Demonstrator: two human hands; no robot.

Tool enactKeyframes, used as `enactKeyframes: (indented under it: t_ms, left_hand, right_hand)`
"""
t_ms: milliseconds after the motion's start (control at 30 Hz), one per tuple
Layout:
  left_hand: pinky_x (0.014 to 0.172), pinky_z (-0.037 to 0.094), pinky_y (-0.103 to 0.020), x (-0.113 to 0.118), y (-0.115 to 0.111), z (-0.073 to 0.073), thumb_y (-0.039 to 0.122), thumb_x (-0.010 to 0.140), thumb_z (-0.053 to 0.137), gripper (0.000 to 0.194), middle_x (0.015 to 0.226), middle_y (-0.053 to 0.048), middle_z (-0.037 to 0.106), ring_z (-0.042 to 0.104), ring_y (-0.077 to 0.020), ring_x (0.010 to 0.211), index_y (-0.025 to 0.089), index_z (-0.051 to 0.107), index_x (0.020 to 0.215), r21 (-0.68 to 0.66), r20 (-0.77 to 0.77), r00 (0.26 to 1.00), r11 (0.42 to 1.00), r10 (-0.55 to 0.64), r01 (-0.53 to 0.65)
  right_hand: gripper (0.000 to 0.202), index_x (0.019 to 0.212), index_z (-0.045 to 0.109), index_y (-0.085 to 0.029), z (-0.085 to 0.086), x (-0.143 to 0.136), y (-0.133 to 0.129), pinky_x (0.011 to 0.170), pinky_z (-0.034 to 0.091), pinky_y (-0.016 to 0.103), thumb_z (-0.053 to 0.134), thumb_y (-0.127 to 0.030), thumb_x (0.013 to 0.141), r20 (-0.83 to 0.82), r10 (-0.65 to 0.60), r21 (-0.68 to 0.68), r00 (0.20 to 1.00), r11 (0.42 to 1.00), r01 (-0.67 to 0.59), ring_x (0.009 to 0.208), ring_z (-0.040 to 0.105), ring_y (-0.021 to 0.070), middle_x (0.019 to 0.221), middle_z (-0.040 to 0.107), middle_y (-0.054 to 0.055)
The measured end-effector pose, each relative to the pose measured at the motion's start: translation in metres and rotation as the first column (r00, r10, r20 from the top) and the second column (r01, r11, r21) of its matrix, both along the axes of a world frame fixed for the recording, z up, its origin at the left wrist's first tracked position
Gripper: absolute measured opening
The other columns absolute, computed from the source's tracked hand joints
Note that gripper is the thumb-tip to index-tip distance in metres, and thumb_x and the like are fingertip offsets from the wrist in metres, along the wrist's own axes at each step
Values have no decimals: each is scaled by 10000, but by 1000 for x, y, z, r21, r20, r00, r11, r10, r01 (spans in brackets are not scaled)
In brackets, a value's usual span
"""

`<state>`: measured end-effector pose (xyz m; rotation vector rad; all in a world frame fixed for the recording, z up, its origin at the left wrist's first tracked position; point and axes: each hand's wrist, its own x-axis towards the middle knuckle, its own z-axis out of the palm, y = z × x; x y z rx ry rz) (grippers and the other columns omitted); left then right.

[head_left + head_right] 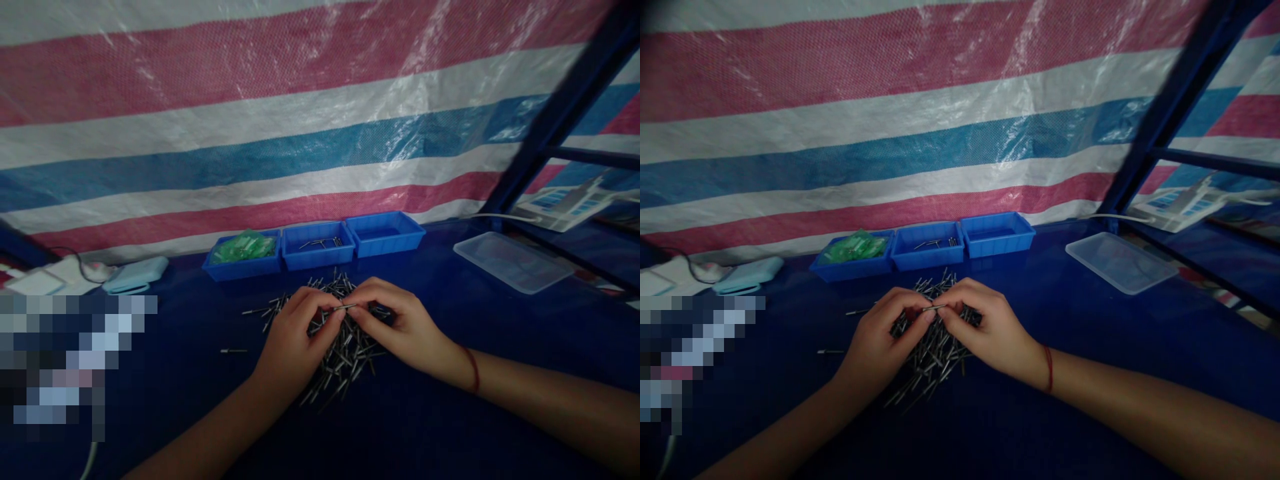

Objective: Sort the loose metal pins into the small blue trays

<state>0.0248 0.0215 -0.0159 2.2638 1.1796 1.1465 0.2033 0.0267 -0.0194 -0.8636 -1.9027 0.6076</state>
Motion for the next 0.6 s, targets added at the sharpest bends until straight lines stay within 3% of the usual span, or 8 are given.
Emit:
enactKeyframes:
  t_ms: [167, 333, 500, 600]
  left_hand:
    - [681, 432, -262, 0, -1, 4, 192, 846, 543, 31, 813, -10, 578, 545, -134, 747, 190, 574, 845, -34, 2, 1000, 999, 4, -4]
    - [659, 428, -272, -4, -1, 9, 252, 867, 513, 86, 784, -6, 578, 537, -131, 700, 185, 563, 887, -65, -31, 999, 997, 36, -38]
    - [642, 436, -272, -12, 7, 8, 268, 882, 485, 181, 831, -19, 594, 550, -129, 690, 187, 522, 1040, -70, -22, 993, 991, 114, -116]
    - [655, 438, -273, -19, 15, 7, 243, 878, 483, 173, 846, -16, 593, 550, -126, 694, 187, 525, 1036, -23, -62, 989, 990, 135, -137]
  right_hand:
    - [94, 861, 641, -195, -2, -2, 0, 718, 468, 294, 549, -187, 842, 39, 43, -25, 998, 999, -42, 780, 592, 129, 815, 644, 21]
    - [162, 777, 611, -183, 7, -2, 0, 700, 451, 294, 481, -200, 873, 94, 38, 6, 995, 999, -39, 738, 564, 127, 769, 616, 19]
    - [145, 748, 592, -196, 22, -2, 36, 736, 429, 314, 481, -186, 841, 156, -204, 214, 966, 962, 169, 768, 561, 151, 769, 624, 17]
    - [159, 760, 621, -197, 29, -5, 72, 752, 403, 341, 482, -217, 836, 322, -398, 354, 859, 892, 280, 800, 563, 177, 830, 646, 34]
